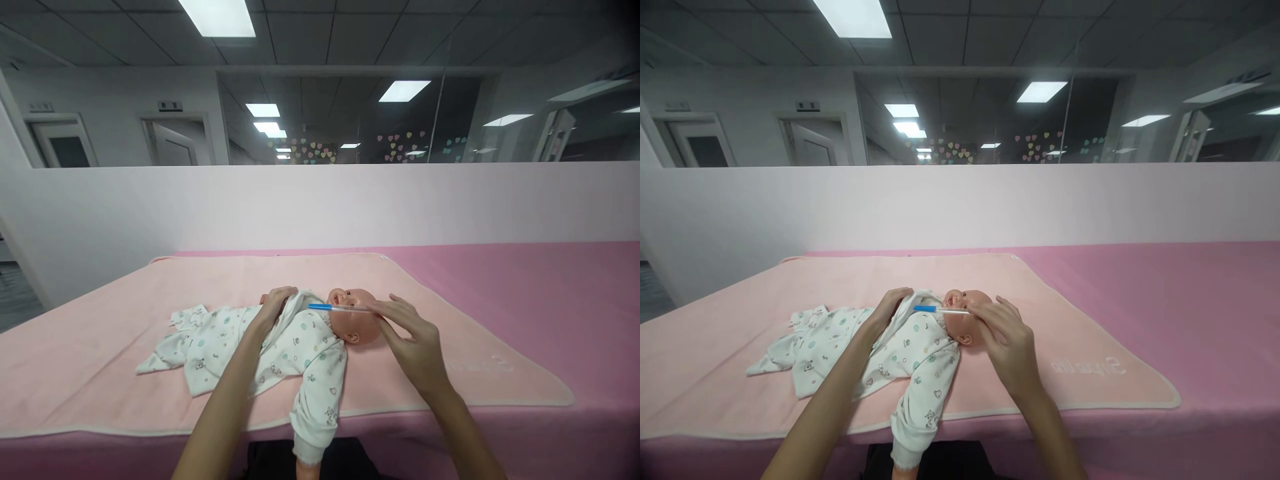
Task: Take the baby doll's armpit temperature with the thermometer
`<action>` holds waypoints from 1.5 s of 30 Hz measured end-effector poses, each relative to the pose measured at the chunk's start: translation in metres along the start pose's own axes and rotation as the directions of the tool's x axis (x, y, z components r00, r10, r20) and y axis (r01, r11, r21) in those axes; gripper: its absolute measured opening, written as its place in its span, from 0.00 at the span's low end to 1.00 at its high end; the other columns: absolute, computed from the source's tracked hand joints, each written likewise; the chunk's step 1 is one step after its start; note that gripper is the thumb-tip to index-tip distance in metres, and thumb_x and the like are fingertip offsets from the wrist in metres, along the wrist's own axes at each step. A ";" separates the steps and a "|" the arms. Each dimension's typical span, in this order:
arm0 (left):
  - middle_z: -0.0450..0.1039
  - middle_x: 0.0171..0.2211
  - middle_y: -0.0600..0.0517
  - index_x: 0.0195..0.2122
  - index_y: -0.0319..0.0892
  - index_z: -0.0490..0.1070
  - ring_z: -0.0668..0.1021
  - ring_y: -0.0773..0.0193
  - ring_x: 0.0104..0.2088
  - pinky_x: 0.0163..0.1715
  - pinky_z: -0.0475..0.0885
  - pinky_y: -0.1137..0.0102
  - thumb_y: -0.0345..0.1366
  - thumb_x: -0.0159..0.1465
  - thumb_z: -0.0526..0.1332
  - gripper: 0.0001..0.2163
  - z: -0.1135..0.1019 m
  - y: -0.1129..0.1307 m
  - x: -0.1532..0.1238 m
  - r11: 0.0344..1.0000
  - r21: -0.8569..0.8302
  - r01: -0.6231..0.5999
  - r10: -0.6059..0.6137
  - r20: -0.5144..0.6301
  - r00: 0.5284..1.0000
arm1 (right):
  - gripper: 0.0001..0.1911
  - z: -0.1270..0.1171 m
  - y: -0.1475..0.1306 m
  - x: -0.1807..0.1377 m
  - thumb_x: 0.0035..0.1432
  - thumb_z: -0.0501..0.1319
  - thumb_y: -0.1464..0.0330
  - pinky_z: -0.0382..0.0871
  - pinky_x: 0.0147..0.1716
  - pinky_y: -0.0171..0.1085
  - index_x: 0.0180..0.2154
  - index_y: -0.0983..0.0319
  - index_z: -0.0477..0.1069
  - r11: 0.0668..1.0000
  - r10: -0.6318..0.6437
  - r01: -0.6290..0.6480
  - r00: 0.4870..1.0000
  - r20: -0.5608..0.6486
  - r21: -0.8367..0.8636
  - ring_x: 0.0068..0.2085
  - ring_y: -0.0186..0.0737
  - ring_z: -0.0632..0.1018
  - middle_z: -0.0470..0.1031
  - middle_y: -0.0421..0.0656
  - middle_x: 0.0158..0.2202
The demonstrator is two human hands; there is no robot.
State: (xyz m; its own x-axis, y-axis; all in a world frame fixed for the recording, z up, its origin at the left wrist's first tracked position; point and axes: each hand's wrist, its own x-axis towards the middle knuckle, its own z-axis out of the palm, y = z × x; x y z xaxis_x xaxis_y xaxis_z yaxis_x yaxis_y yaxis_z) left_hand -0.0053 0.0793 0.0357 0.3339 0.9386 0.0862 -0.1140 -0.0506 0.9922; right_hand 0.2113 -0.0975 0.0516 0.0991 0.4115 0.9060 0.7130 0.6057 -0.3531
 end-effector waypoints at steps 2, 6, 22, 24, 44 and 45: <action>0.56 0.15 0.58 0.18 0.39 0.64 0.59 0.72 0.17 0.18 0.51 0.74 0.43 0.46 0.65 0.14 0.001 0.001 -0.002 0.999 0.049 -0.024 0.023 0.024 0.999 | 0.09 -0.014 0.015 -0.023 0.56 0.57 0.65 0.65 0.50 0.50 0.37 0.55 0.74 0.993 0.106 -0.104 0.994 0.031 -0.061 0.40 0.41 0.77 0.78 0.40 0.38; 0.54 0.14 0.59 0.22 0.39 0.70 0.56 0.73 0.16 0.17 0.47 0.74 0.43 0.47 0.65 0.12 0.002 0.003 -0.005 0.963 0.246 -0.108 0.055 0.214 0.975 | 0.13 -0.039 0.053 -0.074 0.55 0.55 0.58 0.68 0.47 0.50 0.35 0.56 0.76 0.933 0.311 -0.280 0.944 0.115 -0.227 0.41 0.46 0.77 0.78 0.42 0.37; 0.59 0.18 0.58 0.24 0.39 0.67 0.61 0.73 0.19 0.20 0.52 0.76 0.45 0.42 0.68 0.16 0.001 0.001 -0.006 0.934 0.310 -0.179 0.060 0.358 0.932 | 0.14 0.073 -0.019 -0.017 0.59 0.47 0.70 0.71 0.35 0.36 0.43 0.61 0.68 0.950 0.230 -0.147 0.927 0.296 -0.277 0.39 0.41 0.76 0.75 0.46 0.39; 0.59 0.17 0.58 0.23 0.39 0.67 0.60 0.73 0.18 0.19 0.52 0.75 0.49 0.47 0.64 0.17 0.001 0.000 -0.005 0.945 0.286 -0.157 0.054 0.339 0.939 | 0.14 0.107 -0.020 -0.006 0.58 0.47 0.72 0.70 0.31 0.36 0.43 0.63 0.67 0.882 0.292 -0.101 0.883 0.367 -0.459 0.37 0.42 0.76 0.74 0.48 0.39; 0.59 0.17 0.57 0.25 0.37 0.73 0.58 0.74 0.19 0.19 0.51 0.76 0.46 0.52 0.60 0.15 0.003 0.004 -0.007 0.870 0.411 -0.272 0.092 0.407 0.909 | 0.09 0.150 0.007 -0.034 0.59 0.50 0.71 0.69 0.30 0.35 0.37 0.60 0.68 0.978 0.180 -0.157 0.968 -0.173 0.139 0.32 0.36 0.74 0.74 0.43 0.31; 0.58 0.17 0.57 0.24 0.37 0.72 0.58 0.74 0.19 0.19 0.51 0.76 0.46 0.52 0.60 0.15 0.002 0.005 -0.008 0.869 0.419 -0.264 0.078 0.411 0.909 | 0.09 0.151 0.008 -0.034 0.59 0.50 0.71 0.69 0.30 0.35 0.37 0.60 0.68 0.979 0.181 -0.160 0.970 -0.163 0.129 0.31 0.36 0.74 0.74 0.42 0.31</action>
State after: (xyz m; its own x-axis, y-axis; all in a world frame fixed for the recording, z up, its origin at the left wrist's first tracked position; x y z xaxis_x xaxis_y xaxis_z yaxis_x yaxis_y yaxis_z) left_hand -0.0061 0.0711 0.0402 0.6787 0.7088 0.1923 0.2053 -0.4345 0.8770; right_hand 0.1087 -0.0037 -0.0169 0.3383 0.3971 0.8532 0.5922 0.6147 -0.5209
